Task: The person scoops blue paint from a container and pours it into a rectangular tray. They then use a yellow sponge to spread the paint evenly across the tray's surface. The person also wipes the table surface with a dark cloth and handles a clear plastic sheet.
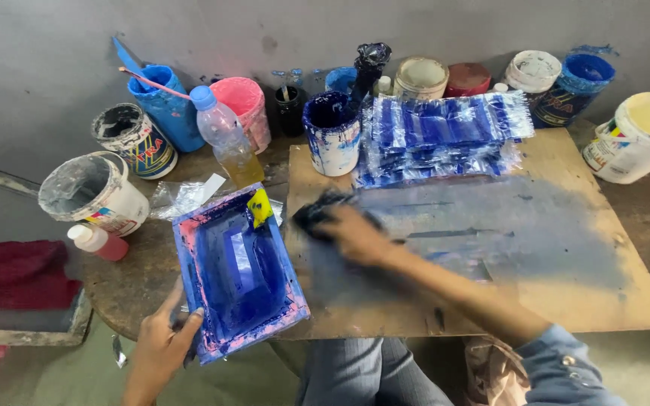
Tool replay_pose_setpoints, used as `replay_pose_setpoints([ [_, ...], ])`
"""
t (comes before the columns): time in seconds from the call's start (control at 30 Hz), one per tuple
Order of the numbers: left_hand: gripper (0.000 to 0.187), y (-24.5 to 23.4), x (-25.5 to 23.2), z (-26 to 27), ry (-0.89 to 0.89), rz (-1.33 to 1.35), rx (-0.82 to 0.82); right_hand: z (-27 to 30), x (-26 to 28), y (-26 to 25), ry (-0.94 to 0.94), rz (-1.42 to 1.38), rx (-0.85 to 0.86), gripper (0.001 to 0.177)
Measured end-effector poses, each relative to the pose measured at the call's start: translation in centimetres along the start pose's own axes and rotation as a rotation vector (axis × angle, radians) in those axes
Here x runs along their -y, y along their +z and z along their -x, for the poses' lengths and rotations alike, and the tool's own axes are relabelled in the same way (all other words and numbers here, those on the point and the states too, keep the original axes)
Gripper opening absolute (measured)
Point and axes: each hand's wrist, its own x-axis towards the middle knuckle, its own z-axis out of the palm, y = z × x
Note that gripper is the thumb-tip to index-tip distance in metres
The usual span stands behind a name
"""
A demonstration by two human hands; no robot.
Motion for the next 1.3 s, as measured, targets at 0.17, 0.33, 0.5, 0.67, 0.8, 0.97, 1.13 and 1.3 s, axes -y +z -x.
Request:
replay_pose_setpoints([
  [0.17,0.079,-0.8,2.3,-0.7,0.091,0.056,-0.068,1.5,13.3,-0.3,-0.308,-0.450,0.225,0.047],
  [0.33,0.079,-1.2,2.4,-0.7,0.073,0.104,-0.042,9.1,14.5,-0.8,-0.731,-0.490,0.385,0.023],
  [0.5,0.079,-1.2,1.4,-0.1,0.063,0.078,-0.046,10.7,9.4,-5.2,-0.420,-0.393,0.422,0.024],
  [0.67,0.080,-0.4,1.3,-0.5,0.161,0.060,-0.021,7.7,0.9,-6.9,0.327,0.069,-0.078,0.053],
  [0.8,0.079,-0.1,0.3,-0.9,0.194,0.007,-0.029,8.4,4.0,-2.5,0.154,0.043,0.017,0.090],
  [0.97,0.079,0.4,-0.4,-1.7,0.197,0.036,-0.004,11.1,14.9,-2.7,-0.617,-0.700,0.266,0.051],
  [1.13,0.078,1.5,-1.5,-2.5,0.220,0.008,0.021,16.4,9.9,-0.7,-0.405,-0.172,0.270,0.038],
  [1.3,0.088,3.7,-1.5,-3.8,0.289,-0.045,0.126,23.8,0.6,-2.5,-0.098,0.204,-0.034,0.039],
])
